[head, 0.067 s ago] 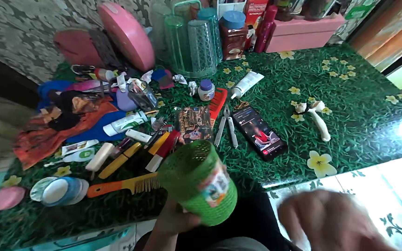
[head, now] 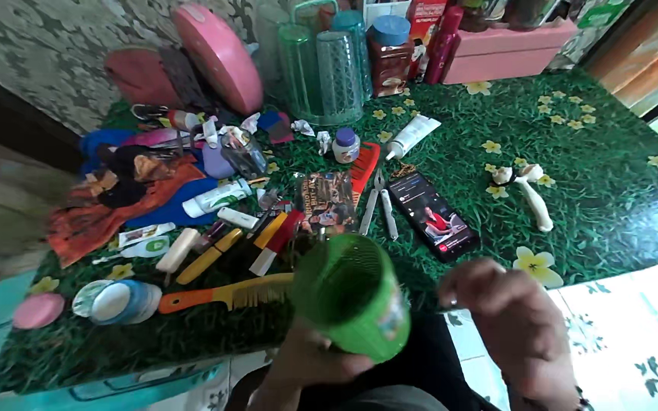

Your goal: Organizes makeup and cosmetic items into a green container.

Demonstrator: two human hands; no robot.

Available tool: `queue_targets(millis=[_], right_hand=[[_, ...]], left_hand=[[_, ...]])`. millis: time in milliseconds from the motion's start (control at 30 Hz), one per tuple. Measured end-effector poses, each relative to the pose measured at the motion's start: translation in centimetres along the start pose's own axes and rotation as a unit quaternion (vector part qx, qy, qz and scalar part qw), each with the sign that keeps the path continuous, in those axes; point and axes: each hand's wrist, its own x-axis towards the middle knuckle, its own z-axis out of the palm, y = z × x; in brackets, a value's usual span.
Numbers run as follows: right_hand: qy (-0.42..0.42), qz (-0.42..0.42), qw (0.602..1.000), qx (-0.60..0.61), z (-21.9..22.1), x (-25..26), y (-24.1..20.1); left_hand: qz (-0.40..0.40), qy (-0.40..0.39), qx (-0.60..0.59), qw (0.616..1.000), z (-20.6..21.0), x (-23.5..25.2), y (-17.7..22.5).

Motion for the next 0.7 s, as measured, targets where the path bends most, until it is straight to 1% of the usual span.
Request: queue_targets(millis=[33, 67, 100, 167, 233, 333, 400, 467, 567, 700], right_hand=[[0.003, 0.004, 0.999, -0.044, 0.0, -0.3, 1.1], [-0.014, 0.013, 0.998, -0.066, 0.1, -0.6, 1.7], [-0.043, 0.023, 0.996, -0.078, 0.3, -0.9, 1.9], [-0.085, 0.038, 0.992, -0.086, 0.9, -1.4, 1.9], [-0.086, 0.052, 0.991, -0.091, 1.3, -2.1, 1.9], [-0.061, 0.059, 0.994, -0.074, 1.3, -2.8, 2.3], [-0.046, 0.057, 0.994, -0.085, 1.1, -3.1, 2.5], [-0.031, 0.048, 0.993, -0.103, 0.8, -3.2, 2.9], [-0.01, 0.025, 0.984, -0.175, 0.5, -3.3, 3.5], [0.007, 0.01, 0.971, -0.24, 0.8, -3.5, 3.9]], left_hand=[[0.018, 0.002, 0.059, 0.998, 0.8, 0.3, 0.2], [0.035, -0.013, 0.11, 0.993, 1.5, 0.8, 0.5], [0.046, -0.029, 0.142, 0.988, 2.1, 1.3, 0.7], [0.055, -0.047, 0.165, 0.984, 3.2, 1.7, 0.7], [0.052, -0.052, 0.205, 0.976, 4.0, 1.9, 0.5], [0.044, -0.06, 0.299, 0.951, 4.2, 2.0, 0.9], [0.042, -0.07, 0.374, 0.924, 3.4, 2.0, 1.4], [0.06, -0.06, 0.424, 0.902, 1.7, 2.1, 1.9], [0.082, -0.015, 0.458, 0.885, -1.5, 2.6, 3.2], [0.103, 0.083, 0.559, 0.818, -4.9, 3.0, 5.6]])
